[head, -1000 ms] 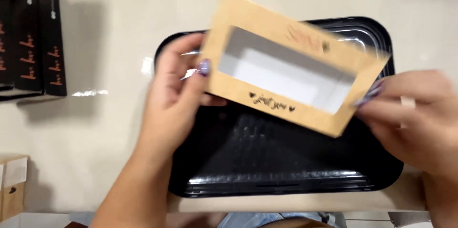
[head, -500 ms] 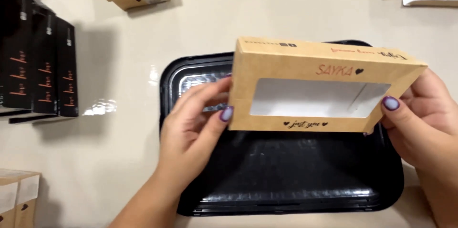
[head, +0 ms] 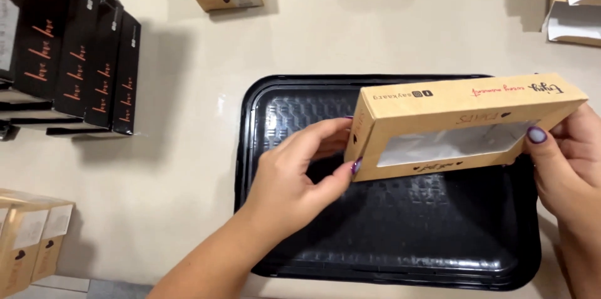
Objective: Folding and unfolding cardboard boxes on a tray
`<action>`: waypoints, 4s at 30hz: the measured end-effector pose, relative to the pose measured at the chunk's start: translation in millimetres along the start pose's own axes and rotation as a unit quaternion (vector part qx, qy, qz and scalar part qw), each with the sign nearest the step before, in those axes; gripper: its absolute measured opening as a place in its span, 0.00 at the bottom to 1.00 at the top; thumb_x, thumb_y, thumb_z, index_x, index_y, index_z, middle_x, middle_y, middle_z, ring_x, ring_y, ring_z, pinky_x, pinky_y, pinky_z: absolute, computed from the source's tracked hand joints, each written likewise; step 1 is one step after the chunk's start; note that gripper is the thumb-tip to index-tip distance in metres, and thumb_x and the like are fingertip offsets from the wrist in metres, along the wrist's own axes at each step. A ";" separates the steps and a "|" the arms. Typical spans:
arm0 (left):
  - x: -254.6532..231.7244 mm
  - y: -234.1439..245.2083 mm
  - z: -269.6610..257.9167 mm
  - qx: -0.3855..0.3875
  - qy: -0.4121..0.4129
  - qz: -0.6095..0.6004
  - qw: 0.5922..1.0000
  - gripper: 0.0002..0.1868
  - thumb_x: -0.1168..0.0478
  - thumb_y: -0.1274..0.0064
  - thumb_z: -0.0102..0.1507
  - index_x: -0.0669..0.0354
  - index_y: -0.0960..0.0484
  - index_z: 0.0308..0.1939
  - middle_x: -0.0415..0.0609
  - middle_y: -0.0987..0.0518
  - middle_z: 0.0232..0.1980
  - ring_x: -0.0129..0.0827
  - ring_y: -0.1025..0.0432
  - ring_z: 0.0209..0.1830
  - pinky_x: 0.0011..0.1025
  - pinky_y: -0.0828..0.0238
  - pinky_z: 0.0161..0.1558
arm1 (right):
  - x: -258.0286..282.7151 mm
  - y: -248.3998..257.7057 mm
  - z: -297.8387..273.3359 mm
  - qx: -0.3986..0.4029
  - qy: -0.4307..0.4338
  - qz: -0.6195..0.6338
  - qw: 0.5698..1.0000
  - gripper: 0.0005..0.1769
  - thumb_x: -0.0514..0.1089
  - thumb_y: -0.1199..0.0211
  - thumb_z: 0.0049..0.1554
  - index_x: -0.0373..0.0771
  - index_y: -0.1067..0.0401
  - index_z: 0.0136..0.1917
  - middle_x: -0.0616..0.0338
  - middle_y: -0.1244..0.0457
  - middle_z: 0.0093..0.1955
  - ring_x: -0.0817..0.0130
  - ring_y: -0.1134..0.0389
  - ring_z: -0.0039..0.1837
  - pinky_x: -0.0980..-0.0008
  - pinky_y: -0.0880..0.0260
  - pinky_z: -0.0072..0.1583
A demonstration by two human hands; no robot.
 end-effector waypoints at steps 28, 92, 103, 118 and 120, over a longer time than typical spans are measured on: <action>-6.9 8.7 0.9 -0.034 -0.166 0.066 0.983 0.14 0.58 0.47 0.63 0.62 0.29 0.47 0.57 0.28 0.59 0.49 0.32 0.61 0.42 0.40 0.65 | -10.6 2.1 1.6 0.011 -0.137 0.033 0.990 0.20 0.45 0.55 0.65 0.40 0.38 0.69 0.58 0.40 0.38 0.78 0.51 0.24 0.81 0.57 0.23; -23.2 -4.1 -8.8 0.061 -0.312 0.101 0.943 0.06 0.67 0.45 0.65 0.54 0.18 0.46 0.37 0.24 0.45 0.39 0.42 0.41 0.35 0.44 0.48 | -27.6 17.5 9.8 -0.010 -0.085 0.089 0.992 0.17 0.54 0.54 0.67 0.47 0.40 0.65 0.66 0.39 0.44 0.87 0.49 0.25 0.89 0.56 0.21; -31.4 9.6 -5.3 -0.047 -0.319 0.144 0.935 0.03 0.67 0.45 0.63 0.58 0.21 0.33 0.40 0.25 0.42 0.41 0.41 0.41 0.40 0.42 0.48 | -21.1 1.0 0.8 0.001 -0.104 0.155 0.982 0.19 0.52 0.46 0.62 0.44 0.41 0.63 0.58 0.36 0.48 0.77 0.41 0.24 0.86 0.45 0.20; 20.6 2.2 6.7 0.030 -0.076 0.235 0.968 0.14 0.52 0.47 0.61 0.56 0.31 0.32 0.45 0.31 0.31 0.43 0.39 0.31 0.38 0.42 0.39 | 4.6 1.1 -23.9 -0.015 0.036 0.031 0.999 0.32 0.42 0.55 0.60 0.31 0.54 0.75 0.44 0.47 0.68 0.56 0.42 0.70 0.63 0.37 0.71; 18.7 -1.9 4.9 0.049 -0.106 0.216 0.969 0.10 0.56 0.53 0.63 0.57 0.32 0.31 0.47 0.30 0.30 0.44 0.38 0.29 0.38 0.42 0.37 | 12.1 -3.0 -24.8 -0.009 0.039 0.033 0.999 0.30 0.42 0.55 0.60 0.30 0.54 0.73 0.43 0.47 0.67 0.54 0.42 0.69 0.61 0.36 0.70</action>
Point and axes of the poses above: each hand's wrist, its own z-axis towards the middle knuckle, its own y-axis out of the back of the hand, x = y × z, the point moved 5 cm from there along z, towards the middle knuckle
